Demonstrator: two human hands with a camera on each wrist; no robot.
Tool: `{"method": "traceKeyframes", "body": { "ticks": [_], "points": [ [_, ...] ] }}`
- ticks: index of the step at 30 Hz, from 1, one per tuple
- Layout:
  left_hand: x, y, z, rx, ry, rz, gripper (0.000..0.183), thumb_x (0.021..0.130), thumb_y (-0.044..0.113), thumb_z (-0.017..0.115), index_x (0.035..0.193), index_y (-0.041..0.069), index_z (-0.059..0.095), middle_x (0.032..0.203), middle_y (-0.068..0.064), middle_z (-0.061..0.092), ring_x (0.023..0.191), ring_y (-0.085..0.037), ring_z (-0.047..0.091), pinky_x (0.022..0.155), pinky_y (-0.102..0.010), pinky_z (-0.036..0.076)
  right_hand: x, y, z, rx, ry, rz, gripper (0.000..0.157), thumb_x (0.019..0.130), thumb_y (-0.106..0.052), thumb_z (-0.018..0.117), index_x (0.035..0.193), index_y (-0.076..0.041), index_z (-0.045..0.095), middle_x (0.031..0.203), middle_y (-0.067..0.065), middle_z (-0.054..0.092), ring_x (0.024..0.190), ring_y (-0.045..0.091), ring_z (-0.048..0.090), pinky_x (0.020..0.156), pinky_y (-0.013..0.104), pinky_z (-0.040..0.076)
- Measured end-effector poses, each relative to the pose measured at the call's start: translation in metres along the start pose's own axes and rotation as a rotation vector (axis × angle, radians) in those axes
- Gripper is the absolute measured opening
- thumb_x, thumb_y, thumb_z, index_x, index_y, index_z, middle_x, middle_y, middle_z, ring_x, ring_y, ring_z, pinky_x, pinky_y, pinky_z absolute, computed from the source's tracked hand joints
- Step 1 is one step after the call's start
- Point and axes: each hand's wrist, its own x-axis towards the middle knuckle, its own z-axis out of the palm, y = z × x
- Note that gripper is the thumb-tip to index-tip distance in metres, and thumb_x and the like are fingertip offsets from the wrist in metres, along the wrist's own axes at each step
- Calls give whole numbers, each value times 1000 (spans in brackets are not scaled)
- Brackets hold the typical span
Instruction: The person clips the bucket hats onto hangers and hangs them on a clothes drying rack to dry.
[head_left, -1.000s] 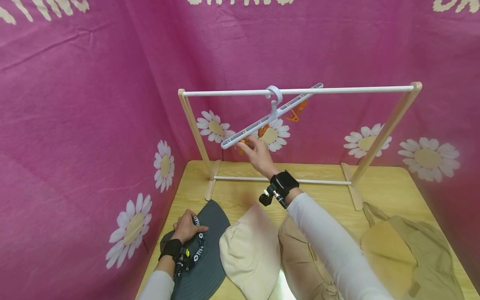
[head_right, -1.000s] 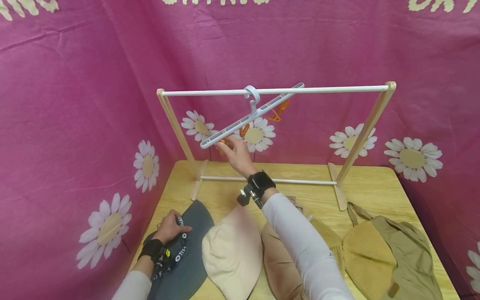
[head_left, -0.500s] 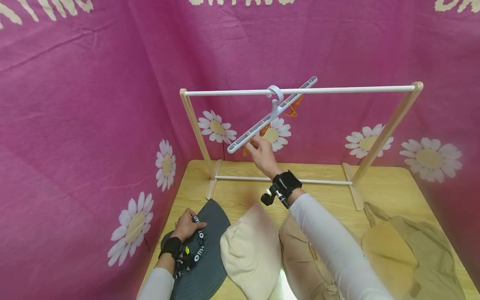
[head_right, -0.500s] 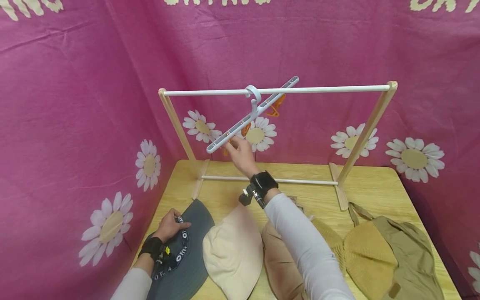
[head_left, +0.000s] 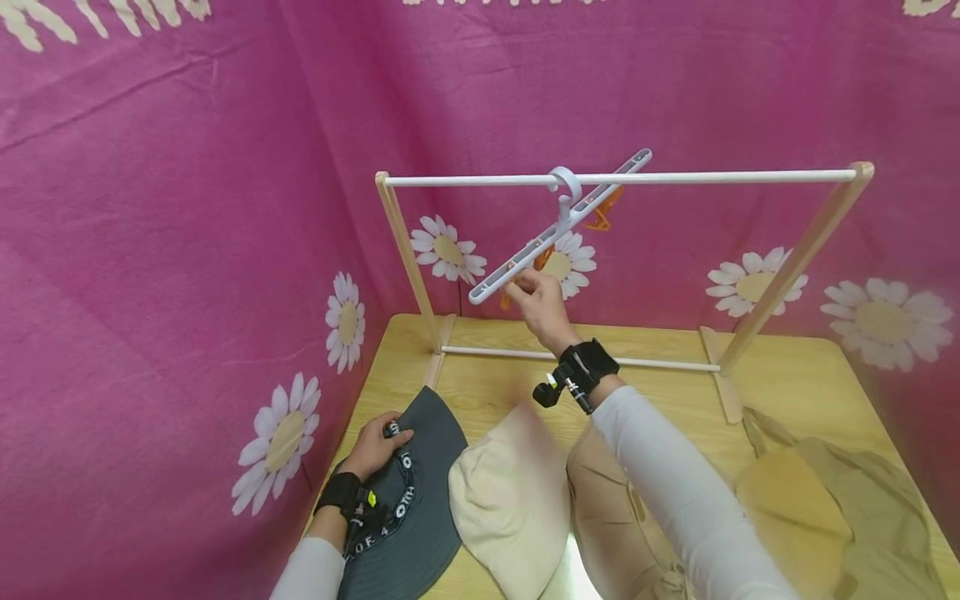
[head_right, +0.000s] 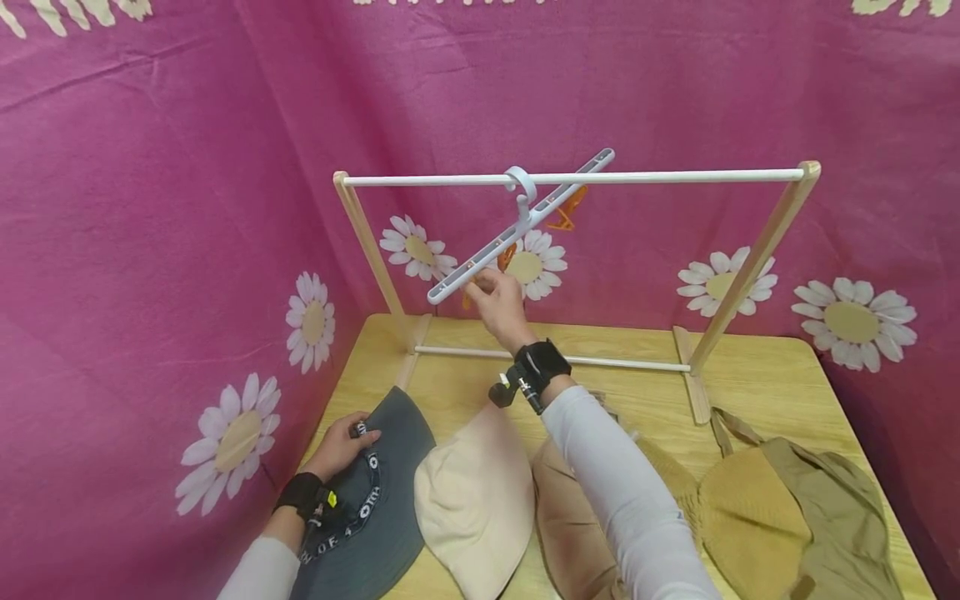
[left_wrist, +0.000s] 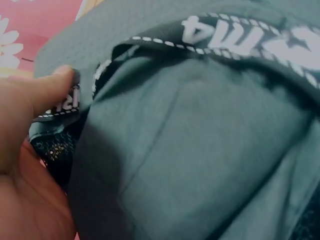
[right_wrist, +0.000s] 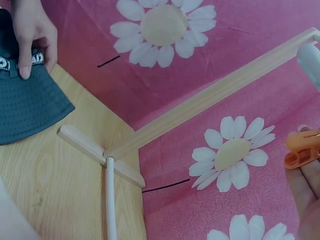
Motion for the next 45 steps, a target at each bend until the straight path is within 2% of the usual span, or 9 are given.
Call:
{"method": "traceKeyframes", "body": {
  "ticks": [3,5,10,12,19,26,32,39,45],
  "points": [
    [-4,3,-3,-24,-5,41,23,101,19,72,122,9,70,100,-5,66,89,-19,57,82,-38,45,-1,1,1,11,-16,8,14,99,-2,70,100,11,72,82,26,72,70,14,62,59,20,37],
    [-7,6,-6,-24,4,61,23,102,20,70,123,9,69,101,-6,67,91,-20,57,84,-39,46,-1,1,0,13,-32,5,14,100,-3,69,102,11,71,79,19,73,71,12,63,59,21,38],
    [-7,16,-14,-13,27,91,24,103,19,69,125,10,67,103,-7,68,93,-21,59,86,-39,46,-2,0,-2,-59,-82,-51,18,103,-8,67,99,8,72,77,13,71,67,8,51,60,23,35],
    [-7,21,-18,-19,29,97,24,103,19,69,125,10,67,100,-7,67,91,-21,58,83,-38,45,-3,-2,-4,-92,-104,-66,19,104,-10,66,98,7,72,80,19,70,65,9,45,60,23,32],
    [-8,32,-27,-9,22,101,31,105,21,67,132,9,64,110,-10,67,99,-24,59,89,-39,45,-1,-4,-7,-107,-170,-53,23,107,-11,60,110,7,74,97,29,72,85,10,61,76,24,47],
    [-6,44,-37,2,35,156,29,104,21,68,130,9,66,108,-10,68,95,-24,58,85,-39,45,-2,-6,-9,-36,-134,-9,19,104,-7,66,113,6,76,95,25,75,84,21,60,69,24,42],
    [-1,58,-47,19,22,236,28,104,19,68,130,7,67,110,-11,70,95,-23,59,85,-40,47,-2,-7,-8,16,-112,18,20,102,-4,67,115,10,74,92,11,79,85,9,64,73,19,47],
    [9,74,-59,6,0,255,28,104,15,68,130,5,67,109,-12,70,94,-23,60,87,-42,49,-2,-12,-6,91,-110,72,20,101,2,67,114,16,70,107,32,73,89,3,70,89,23,55],
    [19,89,-66,-2,-2,285,25,104,14,67,128,6,68,109,-12,69,95,-23,60,87,-41,49,-3,-15,-5,127,-117,101,21,101,3,65,116,16,69,110,35,71,89,4,71,91,25,57]
  ]
}}
